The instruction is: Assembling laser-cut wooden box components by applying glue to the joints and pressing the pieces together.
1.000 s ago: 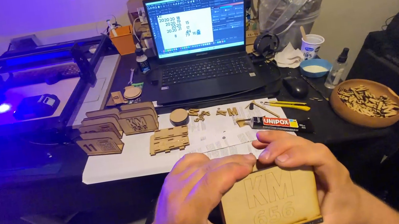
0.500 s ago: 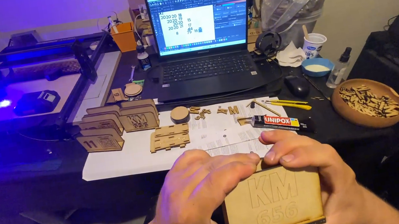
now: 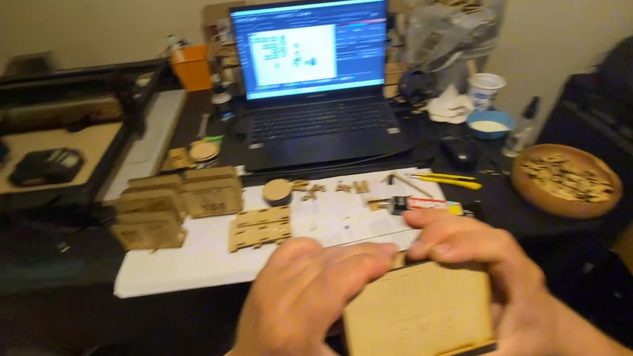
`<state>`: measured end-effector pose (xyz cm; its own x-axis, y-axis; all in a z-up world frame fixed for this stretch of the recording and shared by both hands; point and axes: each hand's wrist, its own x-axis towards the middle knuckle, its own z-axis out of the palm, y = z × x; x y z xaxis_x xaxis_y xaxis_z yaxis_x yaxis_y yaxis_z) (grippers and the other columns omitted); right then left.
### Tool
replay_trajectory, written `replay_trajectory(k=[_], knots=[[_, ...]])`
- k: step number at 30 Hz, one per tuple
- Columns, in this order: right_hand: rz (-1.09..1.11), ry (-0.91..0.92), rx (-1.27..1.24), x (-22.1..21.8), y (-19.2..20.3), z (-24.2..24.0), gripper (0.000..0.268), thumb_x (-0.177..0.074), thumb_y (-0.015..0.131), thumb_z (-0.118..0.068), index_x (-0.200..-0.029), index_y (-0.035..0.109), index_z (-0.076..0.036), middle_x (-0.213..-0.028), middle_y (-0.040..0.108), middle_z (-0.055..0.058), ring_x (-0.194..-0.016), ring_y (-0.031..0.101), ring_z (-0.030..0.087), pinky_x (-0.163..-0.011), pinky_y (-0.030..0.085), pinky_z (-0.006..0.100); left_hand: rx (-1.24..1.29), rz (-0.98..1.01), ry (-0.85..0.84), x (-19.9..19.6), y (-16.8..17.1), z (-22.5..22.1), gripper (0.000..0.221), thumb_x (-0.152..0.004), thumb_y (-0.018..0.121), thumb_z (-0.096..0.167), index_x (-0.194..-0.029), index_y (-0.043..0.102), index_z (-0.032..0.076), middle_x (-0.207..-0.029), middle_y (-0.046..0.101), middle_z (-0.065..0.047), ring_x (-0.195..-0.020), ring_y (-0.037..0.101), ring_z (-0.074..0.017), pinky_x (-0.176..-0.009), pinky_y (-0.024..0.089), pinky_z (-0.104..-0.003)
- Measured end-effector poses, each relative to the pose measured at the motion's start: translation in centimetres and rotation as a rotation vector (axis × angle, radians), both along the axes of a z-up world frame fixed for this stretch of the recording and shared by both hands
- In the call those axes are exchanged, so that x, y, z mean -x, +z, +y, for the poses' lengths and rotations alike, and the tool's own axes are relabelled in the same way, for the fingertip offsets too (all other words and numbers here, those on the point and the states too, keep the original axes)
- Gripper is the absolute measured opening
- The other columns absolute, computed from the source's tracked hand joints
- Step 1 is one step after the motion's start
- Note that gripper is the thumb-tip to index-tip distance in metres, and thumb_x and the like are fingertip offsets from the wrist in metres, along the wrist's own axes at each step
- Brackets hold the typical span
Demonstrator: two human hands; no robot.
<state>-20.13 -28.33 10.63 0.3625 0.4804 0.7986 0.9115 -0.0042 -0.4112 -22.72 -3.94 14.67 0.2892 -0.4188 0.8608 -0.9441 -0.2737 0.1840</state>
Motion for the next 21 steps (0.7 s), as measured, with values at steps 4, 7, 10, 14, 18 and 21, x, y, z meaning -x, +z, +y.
replay_trajectory(k=[4,7,10,14,18,21], knots=[[-0.018,0.055,-0.007,0.1,1.1,0.4,0.066,-0.087,0.078,-0.039,-0.134,0.042,-0.009,-0.124,0.058,0.015,-0.125,0.058,0.027,-0.124,0.039,0.059,-0.019,-0.018,0.054,-0.3,-0.8,-0.2,0.072,-0.084,0.055,0.065,-0.113,0.06,-0.001,-0.116,0.073,-0.012,-0.104,0.076,-0.023,-0.079,0.046,-0.036],[0.023,0.106,-0.006,0.2,1.1,0.3,0.069,-0.085,0.081,-0.036,-0.136,0.042,-0.01,-0.126,0.057,0.015,-0.132,0.053,0.032,-0.125,0.035,0.059,-0.001,-0.005,0.067,-0.2,-1.1,-0.3,0.072,-0.077,0.069,0.062,-0.113,0.059,0.0,-0.114,0.074,-0.014,-0.105,0.078,-0.0236,-0.077,0.046,-0.037],[-0.015,0.105,0.002,0.3,1.3,0.3,0.071,-0.083,0.082,-0.033,-0.135,0.041,-0.008,-0.124,0.057,0.014,-0.125,0.057,0.026,-0.126,0.035,0.058,0.021,-0.035,0.046,-0.2,-1.0,-0.5,0.068,-0.08,0.068,0.059,-0.113,0.059,0.0,-0.113,0.075,-0.014,-0.102,0.079,-0.0224,-0.072,0.045,-0.035],[0.007,0.114,-0.006,0.3,1.0,0.1,0.072,-0.083,0.082,-0.035,-0.136,0.04,-0.009,-0.126,0.057,0.015,-0.131,0.053,0.03,-0.126,0.034,0.058,0.027,-0.004,0.06,0.0,-0.9,-0.6,0.063,-0.082,0.066,0.056,-0.113,0.059,0.002,-0.114,0.075,-0.014,-0.101,0.078,-0.0219,-0.075,0.044,-0.034],[0.016,0.126,-0.013,0.4,1.2,0.2,0.073,-0.082,0.084,-0.032,-0.137,0.041,-0.01,-0.125,0.056,0.013,-0.127,0.056,0.025,-0.127,0.032,0.057,0.049,0.0,0.042,0.1,-0.8,-0.8,0.065,-0.082,0.063,0.058,-0.112,0.059,0.001,-0.114,0.074,-0.014,-0.102,0.079,-0.0229,-0.074,0.044,-0.033],[0.022,0.114,0.006,0.3,1.0,0.0,0.074,-0.082,0.083,-0.035,-0.137,0.04,-0.01,-0.126,0.056,0.014,-0.136,0.05,0.033,-0.126,0.033,0.056,0.097,-0.001,0.067,0.3,-0.3,-1.3,0.066,-0.078,0.064,0.06,-0.107,0.061,0.001,-0.108,0.076,-0.017,-0.095,0.08,-0.0222,-0.074,0.045,-0.032]])
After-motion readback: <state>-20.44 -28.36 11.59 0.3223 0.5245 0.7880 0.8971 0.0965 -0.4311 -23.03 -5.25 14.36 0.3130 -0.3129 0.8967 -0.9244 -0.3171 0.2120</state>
